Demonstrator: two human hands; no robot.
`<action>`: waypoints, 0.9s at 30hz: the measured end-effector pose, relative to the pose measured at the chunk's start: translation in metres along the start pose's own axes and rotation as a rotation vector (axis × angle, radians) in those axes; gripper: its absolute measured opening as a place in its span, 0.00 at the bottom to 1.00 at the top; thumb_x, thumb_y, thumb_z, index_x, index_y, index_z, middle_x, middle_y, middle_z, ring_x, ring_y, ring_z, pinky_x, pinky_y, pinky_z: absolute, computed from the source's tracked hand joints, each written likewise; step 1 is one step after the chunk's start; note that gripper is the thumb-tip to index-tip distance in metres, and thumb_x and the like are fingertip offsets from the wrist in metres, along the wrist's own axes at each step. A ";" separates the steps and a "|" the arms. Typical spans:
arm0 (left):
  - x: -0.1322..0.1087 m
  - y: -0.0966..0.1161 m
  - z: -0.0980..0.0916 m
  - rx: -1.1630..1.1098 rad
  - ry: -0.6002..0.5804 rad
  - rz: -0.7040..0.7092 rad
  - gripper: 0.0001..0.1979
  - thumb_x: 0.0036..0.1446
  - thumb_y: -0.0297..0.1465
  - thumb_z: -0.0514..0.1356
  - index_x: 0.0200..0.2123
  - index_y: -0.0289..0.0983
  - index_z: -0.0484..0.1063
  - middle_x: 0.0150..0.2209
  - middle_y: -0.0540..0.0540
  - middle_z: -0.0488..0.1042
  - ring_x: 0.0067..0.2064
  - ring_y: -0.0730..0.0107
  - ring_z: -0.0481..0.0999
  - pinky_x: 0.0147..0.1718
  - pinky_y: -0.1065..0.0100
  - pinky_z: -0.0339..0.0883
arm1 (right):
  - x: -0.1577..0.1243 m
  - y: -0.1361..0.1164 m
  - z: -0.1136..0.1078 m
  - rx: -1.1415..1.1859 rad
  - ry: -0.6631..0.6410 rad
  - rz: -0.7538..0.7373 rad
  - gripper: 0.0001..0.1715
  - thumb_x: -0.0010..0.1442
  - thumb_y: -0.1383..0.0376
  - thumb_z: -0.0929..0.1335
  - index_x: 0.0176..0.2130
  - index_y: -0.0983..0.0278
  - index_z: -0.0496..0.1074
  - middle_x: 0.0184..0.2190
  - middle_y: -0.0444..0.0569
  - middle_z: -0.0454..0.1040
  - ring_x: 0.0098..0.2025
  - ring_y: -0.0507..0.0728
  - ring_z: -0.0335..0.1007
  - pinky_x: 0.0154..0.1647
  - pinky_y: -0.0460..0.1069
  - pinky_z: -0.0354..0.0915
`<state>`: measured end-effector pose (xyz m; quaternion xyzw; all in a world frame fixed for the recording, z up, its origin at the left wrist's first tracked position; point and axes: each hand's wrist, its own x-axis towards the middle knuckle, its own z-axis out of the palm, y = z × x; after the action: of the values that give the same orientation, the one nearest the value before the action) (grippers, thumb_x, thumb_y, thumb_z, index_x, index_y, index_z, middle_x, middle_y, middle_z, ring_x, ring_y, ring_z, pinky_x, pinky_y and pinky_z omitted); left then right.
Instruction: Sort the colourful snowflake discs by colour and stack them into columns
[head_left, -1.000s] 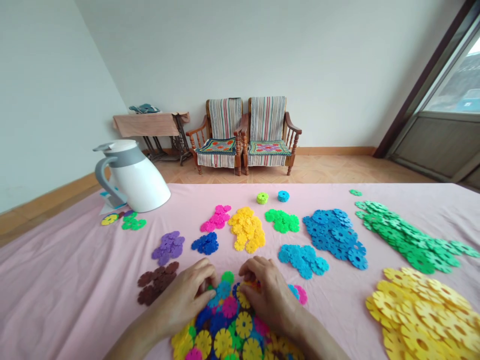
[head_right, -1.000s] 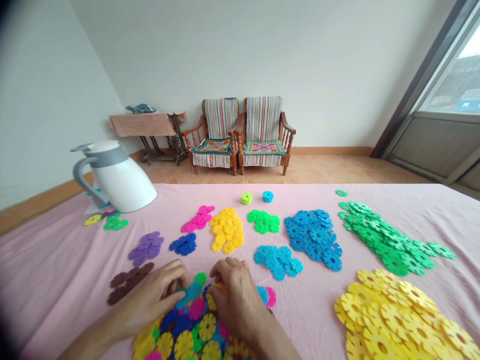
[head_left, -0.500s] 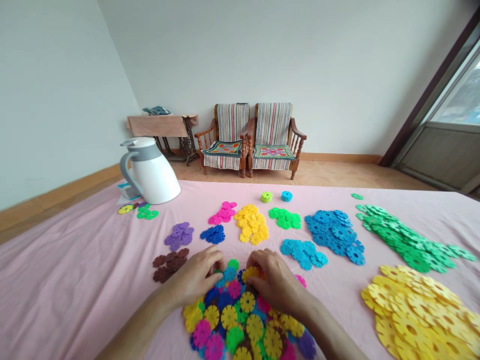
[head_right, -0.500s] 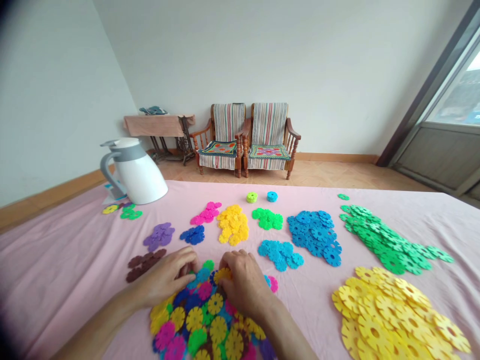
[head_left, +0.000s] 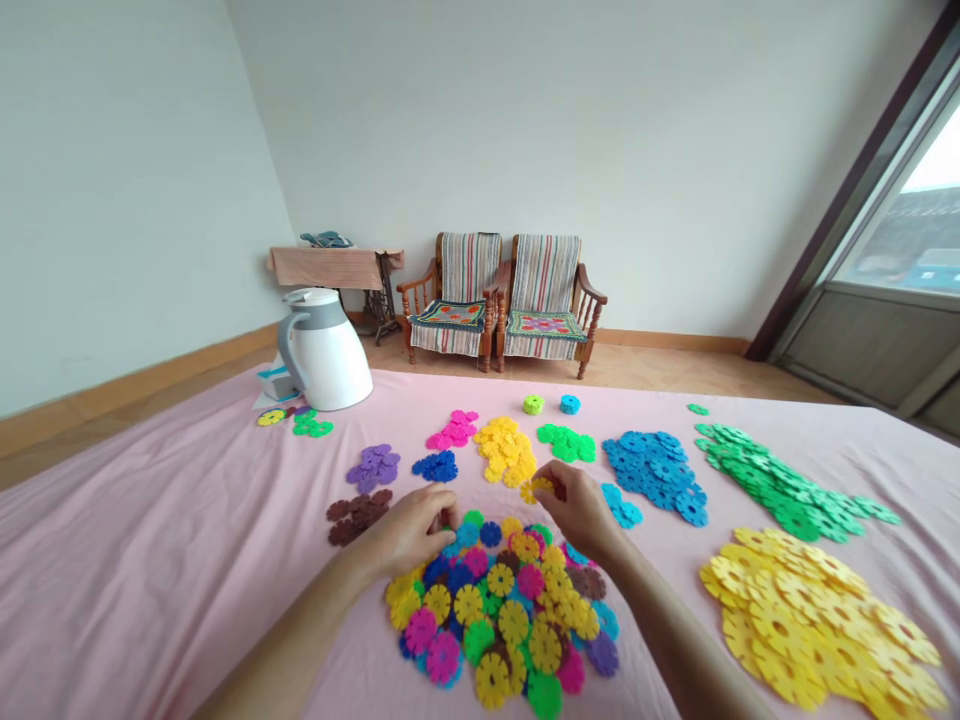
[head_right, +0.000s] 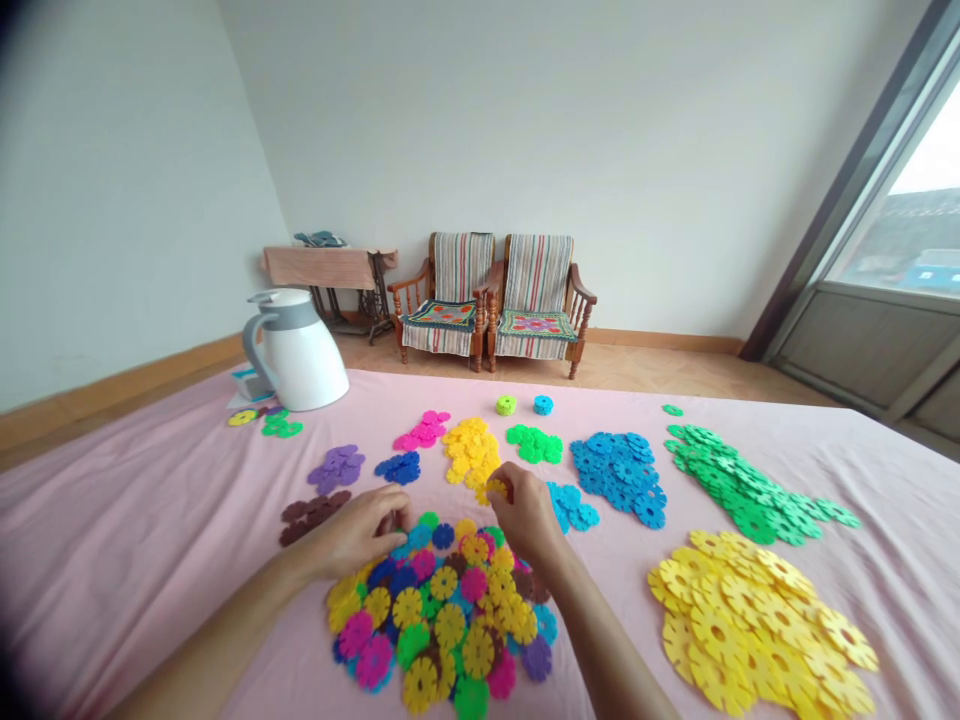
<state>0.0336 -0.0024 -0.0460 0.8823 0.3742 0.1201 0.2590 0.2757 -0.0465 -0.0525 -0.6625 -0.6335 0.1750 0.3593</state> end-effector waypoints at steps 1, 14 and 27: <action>0.000 -0.001 0.000 0.000 0.003 0.003 0.04 0.47 0.24 0.56 0.29 0.36 0.68 0.31 0.50 0.66 0.32 0.71 0.66 0.30 0.73 0.58 | 0.002 0.002 0.001 -0.014 0.000 0.007 0.05 0.47 0.68 0.63 0.26 0.64 0.69 0.19 0.41 0.66 0.23 0.50 0.60 0.23 0.44 0.51; -0.001 0.000 0.001 -0.025 0.009 0.017 0.05 0.45 0.23 0.56 0.28 0.36 0.67 0.32 0.50 0.66 0.30 0.74 0.66 0.29 0.74 0.59 | 0.044 0.019 0.031 0.006 0.061 0.105 0.08 0.48 0.69 0.63 0.26 0.65 0.72 0.23 0.47 0.74 0.25 0.53 0.70 0.25 0.44 0.58; -0.005 -0.004 -0.012 -0.070 -0.076 0.008 0.09 0.45 0.25 0.57 0.34 0.37 0.70 0.32 0.50 0.68 0.30 0.72 0.68 0.29 0.74 0.60 | -0.003 -0.019 0.037 0.115 -0.114 -0.094 0.11 0.51 0.69 0.64 0.33 0.63 0.75 0.26 0.45 0.74 0.29 0.52 0.70 0.32 0.45 0.63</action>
<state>0.0226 0.0004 -0.0387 0.8781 0.3561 0.1006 0.3034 0.2362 -0.0413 -0.0650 -0.5994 -0.6722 0.2313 0.3680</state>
